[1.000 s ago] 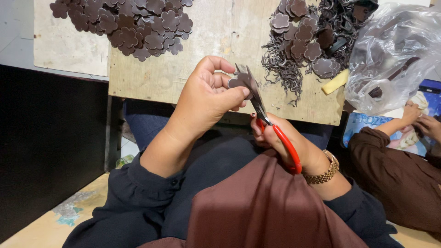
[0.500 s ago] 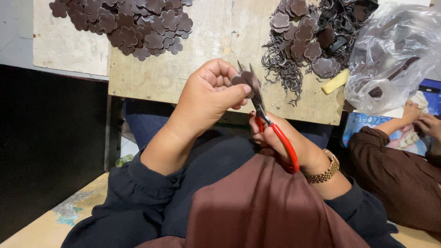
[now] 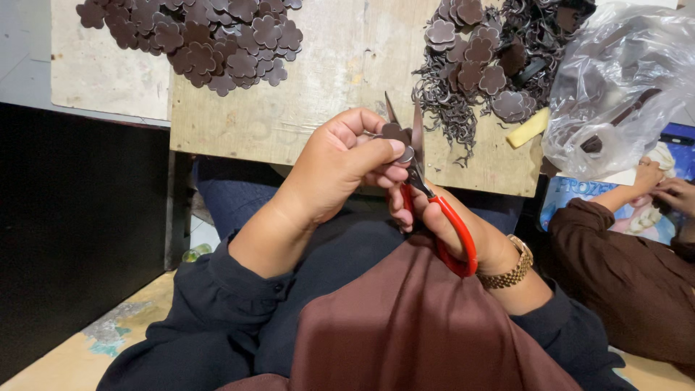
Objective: The person uses red-handled scissors to trim the edges of small dark brown flower-shaped leather pieces. They pick up each piece, trim the perimeter, and place the finished piece into a pile on the wooden table.
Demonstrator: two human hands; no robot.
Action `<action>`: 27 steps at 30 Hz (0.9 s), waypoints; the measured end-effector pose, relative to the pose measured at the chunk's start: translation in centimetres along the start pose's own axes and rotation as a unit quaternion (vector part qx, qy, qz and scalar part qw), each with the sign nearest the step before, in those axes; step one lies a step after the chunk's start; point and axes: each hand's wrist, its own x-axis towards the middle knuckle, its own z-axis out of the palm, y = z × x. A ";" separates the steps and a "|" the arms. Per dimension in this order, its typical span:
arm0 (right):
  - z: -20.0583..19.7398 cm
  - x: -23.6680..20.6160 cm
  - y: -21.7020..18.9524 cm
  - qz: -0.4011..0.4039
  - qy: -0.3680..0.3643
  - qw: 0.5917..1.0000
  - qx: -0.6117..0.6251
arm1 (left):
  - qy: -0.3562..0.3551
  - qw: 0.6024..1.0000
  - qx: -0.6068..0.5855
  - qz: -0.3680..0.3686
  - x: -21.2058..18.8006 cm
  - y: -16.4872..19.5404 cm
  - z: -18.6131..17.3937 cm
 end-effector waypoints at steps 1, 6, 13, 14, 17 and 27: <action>0.0 -0.1 0.0 0.001 0.001 1.000 0.004 | -0.008 1.000 -0.017 -0.004 0.0 0.0 0.0; -0.1 -0.1 0.4 -0.004 0.000 1.000 0.019 | -0.008 0.999 -0.038 -0.014 0.0 -0.1 0.0; 0.5 0.2 0.4 0.000 0.052 0.998 0.027 | -0.013 1.000 0.002 -0.012 0.2 -0.8 -0.1; 0.5 0.2 0.3 -0.001 0.043 0.999 0.024 | -0.020 1.000 -0.003 -0.001 0.2 -0.9 -0.2; 0.4 0.2 0.3 0.018 0.038 0.998 0.045 | -0.016 1.000 -0.001 0.008 0.2 -1.1 -0.4; 0.8 0.3 1.0 0.039 0.103 0.993 0.045 | 0.005 0.999 0.026 0.023 0.4 -1.2 -0.1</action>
